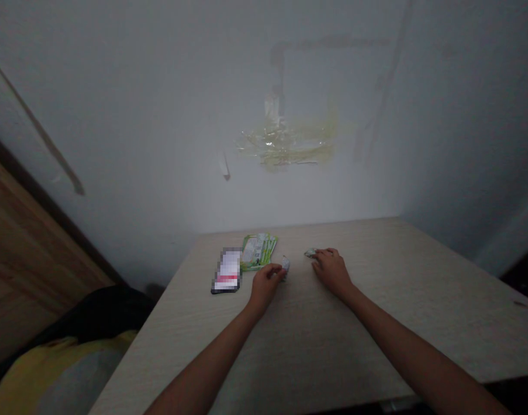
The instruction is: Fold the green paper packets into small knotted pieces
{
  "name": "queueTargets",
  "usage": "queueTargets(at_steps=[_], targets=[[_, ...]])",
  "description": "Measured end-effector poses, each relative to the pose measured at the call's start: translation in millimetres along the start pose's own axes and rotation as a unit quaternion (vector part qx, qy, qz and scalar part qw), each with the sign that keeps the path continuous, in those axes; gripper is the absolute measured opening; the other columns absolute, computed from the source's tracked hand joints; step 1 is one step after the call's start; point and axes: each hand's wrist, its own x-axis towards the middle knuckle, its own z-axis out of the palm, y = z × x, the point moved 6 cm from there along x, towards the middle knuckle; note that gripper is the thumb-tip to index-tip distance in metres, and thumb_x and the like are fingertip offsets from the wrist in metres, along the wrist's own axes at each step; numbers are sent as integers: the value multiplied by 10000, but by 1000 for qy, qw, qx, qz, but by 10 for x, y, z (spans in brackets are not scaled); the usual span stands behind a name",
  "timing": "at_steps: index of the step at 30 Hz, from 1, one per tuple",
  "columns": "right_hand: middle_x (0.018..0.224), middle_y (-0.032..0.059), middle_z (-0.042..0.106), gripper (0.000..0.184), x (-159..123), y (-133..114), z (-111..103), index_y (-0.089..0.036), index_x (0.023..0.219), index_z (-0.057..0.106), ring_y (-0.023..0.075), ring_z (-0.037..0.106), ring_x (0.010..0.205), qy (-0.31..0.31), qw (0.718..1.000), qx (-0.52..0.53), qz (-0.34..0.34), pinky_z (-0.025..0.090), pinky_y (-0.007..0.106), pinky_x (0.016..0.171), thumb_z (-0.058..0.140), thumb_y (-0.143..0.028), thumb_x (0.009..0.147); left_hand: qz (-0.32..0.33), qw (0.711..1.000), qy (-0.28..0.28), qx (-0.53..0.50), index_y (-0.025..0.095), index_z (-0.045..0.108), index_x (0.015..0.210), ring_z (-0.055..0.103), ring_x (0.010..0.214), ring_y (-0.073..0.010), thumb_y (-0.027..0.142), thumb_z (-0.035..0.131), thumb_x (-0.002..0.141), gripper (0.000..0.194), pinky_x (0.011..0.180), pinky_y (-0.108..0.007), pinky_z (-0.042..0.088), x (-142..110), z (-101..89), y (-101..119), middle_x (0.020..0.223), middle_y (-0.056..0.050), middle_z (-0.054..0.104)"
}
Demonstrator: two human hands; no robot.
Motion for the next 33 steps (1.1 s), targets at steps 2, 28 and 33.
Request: queueTargets(at_steps=[2,28,33], targets=[[1091,86,678,224,-3,-46,-34,-206,1023,685,274,452,1150,6,1000,8,-10,322,392,961,521,-236,873,0,1000,4,1,169,702,884,666,819,-197,439,634,753,308,749,-299,493,-3,-3,0,833,-46,726],[1132,158,643,428,155,174,227,-144,1113,692,282,469,1157,38,995,69,57,335,395,995,487,-459,909,18,1000,19,-2,197,720,836,666,832,-207,409,693,702,253,792,-320,490,-27,-21,108,845,-38,737],[1074,123,671,334,144,102,212,-148,1063,695,264,518,1096,23,992,118,34,357,372,984,580,-351,823,12,1000,18,-4,193,723,822,670,831,-205,407,683,712,243,769,-309,494,-27,-23,112,841,-40,741]])
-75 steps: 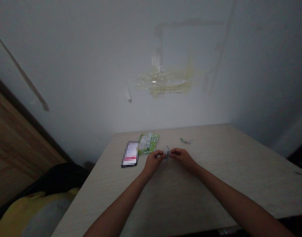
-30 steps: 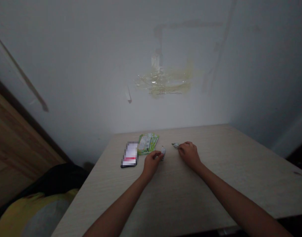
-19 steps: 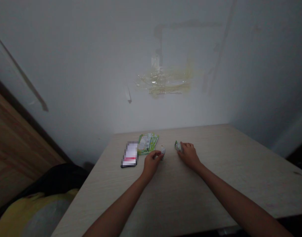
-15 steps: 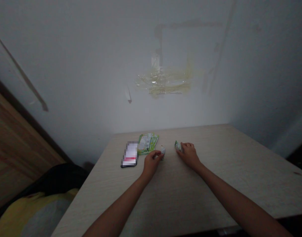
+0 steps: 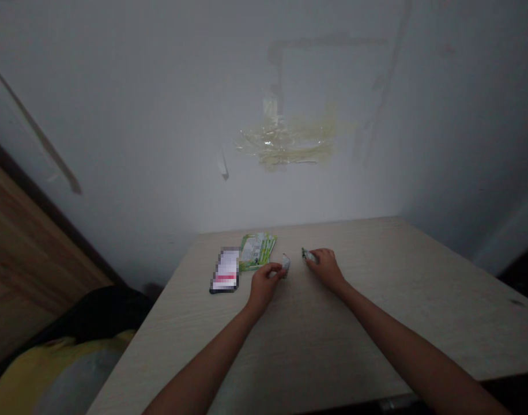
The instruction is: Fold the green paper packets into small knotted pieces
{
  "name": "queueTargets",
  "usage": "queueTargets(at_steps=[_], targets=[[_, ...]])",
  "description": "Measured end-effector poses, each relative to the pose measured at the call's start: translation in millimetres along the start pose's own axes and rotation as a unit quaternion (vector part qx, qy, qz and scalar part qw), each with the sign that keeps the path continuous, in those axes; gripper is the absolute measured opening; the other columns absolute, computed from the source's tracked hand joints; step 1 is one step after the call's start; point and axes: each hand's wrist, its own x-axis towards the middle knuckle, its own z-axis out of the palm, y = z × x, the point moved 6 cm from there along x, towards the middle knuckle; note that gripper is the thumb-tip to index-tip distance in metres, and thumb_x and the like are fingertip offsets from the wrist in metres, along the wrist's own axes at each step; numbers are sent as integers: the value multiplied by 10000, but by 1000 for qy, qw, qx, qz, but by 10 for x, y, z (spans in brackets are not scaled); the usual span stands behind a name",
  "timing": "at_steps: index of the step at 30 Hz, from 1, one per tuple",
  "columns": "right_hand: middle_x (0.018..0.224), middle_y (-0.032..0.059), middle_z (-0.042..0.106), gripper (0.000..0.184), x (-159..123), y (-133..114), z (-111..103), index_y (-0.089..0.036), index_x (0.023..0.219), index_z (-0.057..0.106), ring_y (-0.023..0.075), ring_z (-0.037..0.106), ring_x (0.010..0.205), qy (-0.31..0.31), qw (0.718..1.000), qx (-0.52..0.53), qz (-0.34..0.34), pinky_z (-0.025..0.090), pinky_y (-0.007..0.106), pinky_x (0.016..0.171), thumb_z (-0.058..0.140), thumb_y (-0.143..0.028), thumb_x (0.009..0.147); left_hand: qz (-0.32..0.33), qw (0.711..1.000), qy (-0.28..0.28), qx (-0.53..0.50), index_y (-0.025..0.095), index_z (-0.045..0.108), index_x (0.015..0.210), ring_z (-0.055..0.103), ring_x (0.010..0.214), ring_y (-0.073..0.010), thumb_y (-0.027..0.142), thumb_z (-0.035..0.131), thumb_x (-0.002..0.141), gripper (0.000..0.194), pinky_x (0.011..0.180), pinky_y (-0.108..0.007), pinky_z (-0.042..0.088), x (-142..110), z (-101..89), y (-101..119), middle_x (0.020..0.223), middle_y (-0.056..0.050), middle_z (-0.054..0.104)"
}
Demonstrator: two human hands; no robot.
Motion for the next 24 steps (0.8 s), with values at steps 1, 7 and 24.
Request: queueTargets(at_steps=[1,7,24], targets=[[1068,122,674,328,-9,-18,-7,-143,1060,689,262,524,1091,-3,1000,15,-1,362,369,984,586,-322,806,-1,1000,-1,-2,192,722,825,672,832,-206,409,680,715,247,764,-308,496,-1,-1,2,846,-44,741],[1045,104,650,347,-58,-111,-37,-150,1091,615,230,569,1005,-18,992,127,20,429,350,915,575,-245,760,-6,1000,5,-17,177,708,846,676,804,-210,414,688,710,273,757,-319,509,-10,-13,27,833,-52,736],[1060,68,617,615,-162,-328,89,-216,1343,505,120,554,655,-127,935,331,21,505,277,621,619,-277,741,-15,999,-8,-43,159,694,801,694,788,-205,384,704,698,248,753,-302,522,-11,15,50,820,-63,736]])
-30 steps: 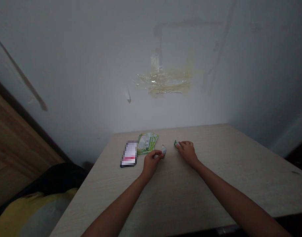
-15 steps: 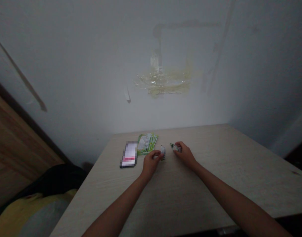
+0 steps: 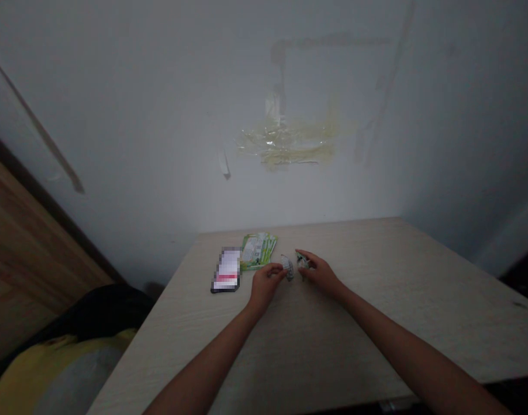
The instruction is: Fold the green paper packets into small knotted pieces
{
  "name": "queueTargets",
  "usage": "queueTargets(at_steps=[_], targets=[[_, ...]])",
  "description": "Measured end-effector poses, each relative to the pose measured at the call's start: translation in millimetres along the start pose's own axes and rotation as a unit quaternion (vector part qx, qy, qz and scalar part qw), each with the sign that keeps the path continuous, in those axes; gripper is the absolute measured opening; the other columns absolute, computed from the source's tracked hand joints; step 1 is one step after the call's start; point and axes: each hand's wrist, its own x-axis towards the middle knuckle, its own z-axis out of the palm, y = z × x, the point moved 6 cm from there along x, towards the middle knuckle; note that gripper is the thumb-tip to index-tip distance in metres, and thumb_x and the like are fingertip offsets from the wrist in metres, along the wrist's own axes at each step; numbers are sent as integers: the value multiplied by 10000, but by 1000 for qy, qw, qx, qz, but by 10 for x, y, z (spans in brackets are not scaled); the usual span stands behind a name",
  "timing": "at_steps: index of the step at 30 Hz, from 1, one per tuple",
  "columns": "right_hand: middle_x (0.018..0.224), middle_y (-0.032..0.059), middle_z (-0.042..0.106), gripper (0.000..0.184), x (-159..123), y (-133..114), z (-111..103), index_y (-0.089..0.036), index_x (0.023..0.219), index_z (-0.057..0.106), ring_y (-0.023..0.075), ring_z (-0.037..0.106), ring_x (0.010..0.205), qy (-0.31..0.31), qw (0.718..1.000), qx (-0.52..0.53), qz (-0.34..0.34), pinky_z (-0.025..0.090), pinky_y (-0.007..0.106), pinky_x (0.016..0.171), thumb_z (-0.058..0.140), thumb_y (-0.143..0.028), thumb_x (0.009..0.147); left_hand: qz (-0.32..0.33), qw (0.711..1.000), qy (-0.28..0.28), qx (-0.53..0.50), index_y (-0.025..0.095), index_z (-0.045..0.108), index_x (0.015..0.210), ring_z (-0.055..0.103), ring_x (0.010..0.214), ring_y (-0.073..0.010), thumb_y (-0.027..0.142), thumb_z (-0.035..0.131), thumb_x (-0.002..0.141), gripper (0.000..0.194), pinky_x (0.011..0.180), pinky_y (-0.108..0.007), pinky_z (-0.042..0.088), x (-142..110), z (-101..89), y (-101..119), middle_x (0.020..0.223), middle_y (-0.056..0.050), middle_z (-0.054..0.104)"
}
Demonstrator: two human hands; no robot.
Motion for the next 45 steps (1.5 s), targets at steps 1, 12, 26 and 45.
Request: queueTargets(at_steps=[1,12,26,45], targets=[[1008,58,625,635,1,31,18,-208,1355,492,112,545,613,-11,1000,22,14,497,266,578,628,-290,740,0,1000,-1,3,161,696,801,693,783,-203,380,704,700,241,751,-301,522,-2,1,5,815,-60,735],[1103,82,638,630,-16,51,132,-210,1327,538,185,636,828,-68,986,149,34,559,347,720,683,-326,725,7,1000,-2,24,168,712,840,691,756,-202,402,715,695,275,709,-293,524,2,-3,-16,789,-50,736],[1088,88,626,583,-17,59,115,-212,1291,578,189,629,839,-72,990,118,16,562,356,719,694,-348,735,9,999,1,42,168,721,852,681,744,-192,370,713,700,253,718,-289,515,-6,-26,29,766,-37,730],[943,70,656,592,-50,29,159,-168,1245,605,175,643,731,-72,992,102,13,563,347,671,726,-429,728,13,999,-17,43,180,727,879,685,753,-199,377,687,710,263,713,-294,525,-15,3,28,802,-43,744]])
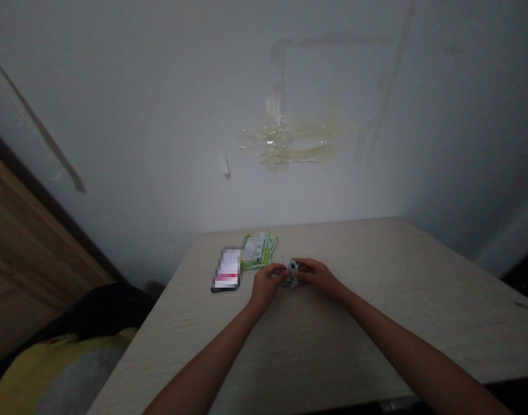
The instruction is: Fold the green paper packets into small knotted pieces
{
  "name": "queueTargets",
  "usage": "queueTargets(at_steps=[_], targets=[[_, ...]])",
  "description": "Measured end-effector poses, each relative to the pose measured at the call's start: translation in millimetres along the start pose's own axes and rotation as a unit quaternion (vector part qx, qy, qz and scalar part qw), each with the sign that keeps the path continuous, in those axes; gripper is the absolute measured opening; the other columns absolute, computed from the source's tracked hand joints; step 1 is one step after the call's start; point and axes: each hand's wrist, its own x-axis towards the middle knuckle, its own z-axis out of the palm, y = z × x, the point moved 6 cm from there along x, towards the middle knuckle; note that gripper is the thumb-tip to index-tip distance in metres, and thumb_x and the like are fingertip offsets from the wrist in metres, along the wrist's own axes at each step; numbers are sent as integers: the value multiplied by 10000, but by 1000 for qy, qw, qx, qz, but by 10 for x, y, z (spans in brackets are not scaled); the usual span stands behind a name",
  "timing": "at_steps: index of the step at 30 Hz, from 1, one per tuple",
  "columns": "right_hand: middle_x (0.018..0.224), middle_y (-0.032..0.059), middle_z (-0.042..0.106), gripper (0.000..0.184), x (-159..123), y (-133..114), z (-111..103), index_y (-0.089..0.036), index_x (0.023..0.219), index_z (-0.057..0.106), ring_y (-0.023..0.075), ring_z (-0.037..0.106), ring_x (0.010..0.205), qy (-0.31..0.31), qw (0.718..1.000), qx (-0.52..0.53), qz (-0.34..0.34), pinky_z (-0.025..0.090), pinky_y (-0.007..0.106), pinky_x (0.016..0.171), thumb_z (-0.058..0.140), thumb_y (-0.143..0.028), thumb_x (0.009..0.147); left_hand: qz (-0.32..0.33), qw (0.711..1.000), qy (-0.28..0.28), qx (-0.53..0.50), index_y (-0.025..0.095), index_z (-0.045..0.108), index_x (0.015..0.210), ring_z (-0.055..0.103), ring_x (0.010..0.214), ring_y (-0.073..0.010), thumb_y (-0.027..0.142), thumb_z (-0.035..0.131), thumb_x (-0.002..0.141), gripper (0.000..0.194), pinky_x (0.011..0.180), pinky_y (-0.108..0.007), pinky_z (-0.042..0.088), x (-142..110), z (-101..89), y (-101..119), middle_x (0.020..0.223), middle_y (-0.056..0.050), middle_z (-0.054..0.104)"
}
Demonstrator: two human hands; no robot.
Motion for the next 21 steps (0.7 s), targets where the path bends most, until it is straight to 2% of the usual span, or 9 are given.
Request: queueTargets(at_steps=[8,12,21], targets=[[893,69,673,558,-14,-49,17,-160,1193,635,178,641,720,8,1000,-18,-6,554,352,678,726,-450,725,8,1000,-9,6,184,731,839,684,763,-196,353,689,710,217,744,-297,521,2,9,27,801,-40,743],[979,82,674,535,-16,-59,1,-169,1180,643,194,647,808,23,999,-30,-18,554,361,730,736,-427,721,15,1000,-12,6,183,729,827,682,770,-192,355,687,715,209,764,-295,513,0,5,53,799,-35,740],[940,79,710,562,-20,-1,40,-162,1167,640,222,669,825,5,1000,22,6,562,397,752,761,-438,693,17,1000,-15,10,184,725,831,680,781,-192,334,686,714,194,770,-299,517,3,19,45,810,-38,742]])
